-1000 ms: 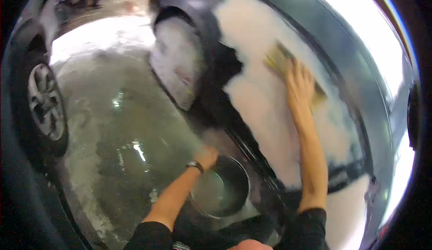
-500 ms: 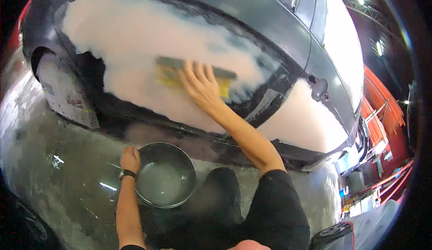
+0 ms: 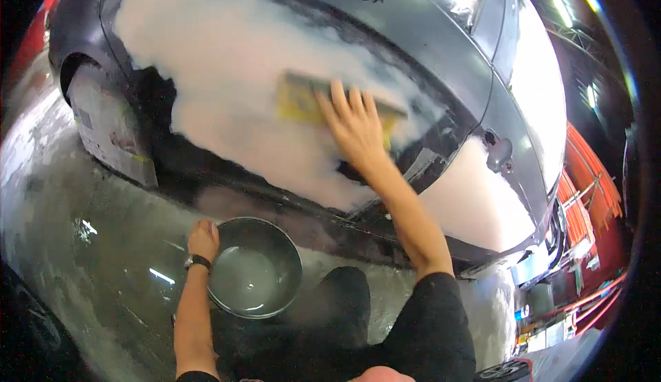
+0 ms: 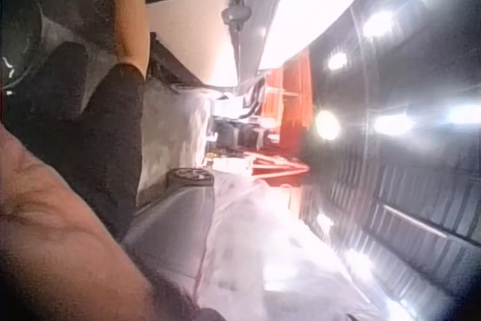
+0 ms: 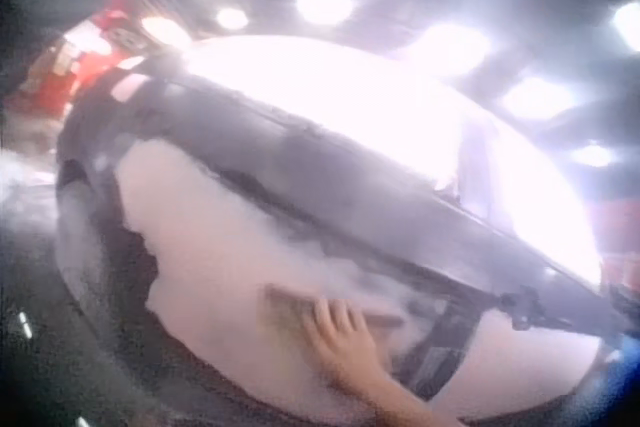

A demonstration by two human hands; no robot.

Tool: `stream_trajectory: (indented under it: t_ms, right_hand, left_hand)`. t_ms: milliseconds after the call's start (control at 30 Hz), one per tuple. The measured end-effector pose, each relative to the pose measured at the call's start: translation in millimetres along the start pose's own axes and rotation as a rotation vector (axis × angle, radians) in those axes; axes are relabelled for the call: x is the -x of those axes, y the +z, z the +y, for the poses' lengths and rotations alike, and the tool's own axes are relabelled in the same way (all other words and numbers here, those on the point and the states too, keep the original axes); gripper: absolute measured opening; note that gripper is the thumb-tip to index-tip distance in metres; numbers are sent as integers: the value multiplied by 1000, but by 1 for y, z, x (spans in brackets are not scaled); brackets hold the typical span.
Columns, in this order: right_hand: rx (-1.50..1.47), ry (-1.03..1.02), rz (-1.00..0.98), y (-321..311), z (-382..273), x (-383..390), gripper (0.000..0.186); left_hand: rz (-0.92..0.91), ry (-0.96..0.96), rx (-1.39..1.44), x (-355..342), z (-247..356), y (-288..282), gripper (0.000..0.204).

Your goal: The person sands a large section of a car's side panel using a yellow sanding block and water from a bucket. They repeatedly rub the panel in circular and linear motions, occasionally dipping the block into the water to keep it wet.

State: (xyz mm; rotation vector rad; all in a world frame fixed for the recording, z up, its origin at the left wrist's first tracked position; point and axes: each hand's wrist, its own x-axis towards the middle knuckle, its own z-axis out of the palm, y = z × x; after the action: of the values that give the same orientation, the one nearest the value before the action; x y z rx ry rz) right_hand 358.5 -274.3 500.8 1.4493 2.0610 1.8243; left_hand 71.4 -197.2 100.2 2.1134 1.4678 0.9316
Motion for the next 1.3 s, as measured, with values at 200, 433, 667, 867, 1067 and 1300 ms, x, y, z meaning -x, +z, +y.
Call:
stream_trajectory:
  t_ms: [200, 433, 667, 867, 1067, 1300]
  right_hand:
    - [-43, 36, -20, -2, 10, -7, 46]
    - [-5, 32, -111, -14, 24, 64, 48]
    - [-34, 44, 25, -5, 29, -75, 49]
    - [91, -40, 57, 7, -13, -27, 47]
    - [33, 62, 68, 29, -30, -222, 47]
    - [78, -115, 139, 46, -74, -110, 44]
  left_hand:
    - [17, 11, 69, 2, 0, -6, 24]
    - [23, -36, 59, 2, 4, -3, 22]
    - [109, 29, 34, 6, 7, -6, 21]
    - [48, 4, 50, 4, 14, -6, 21]
    - [63, -50, 31, 2, 18, -10, 19]
    - [39, -70, 60, 4, 9, 0, 23]
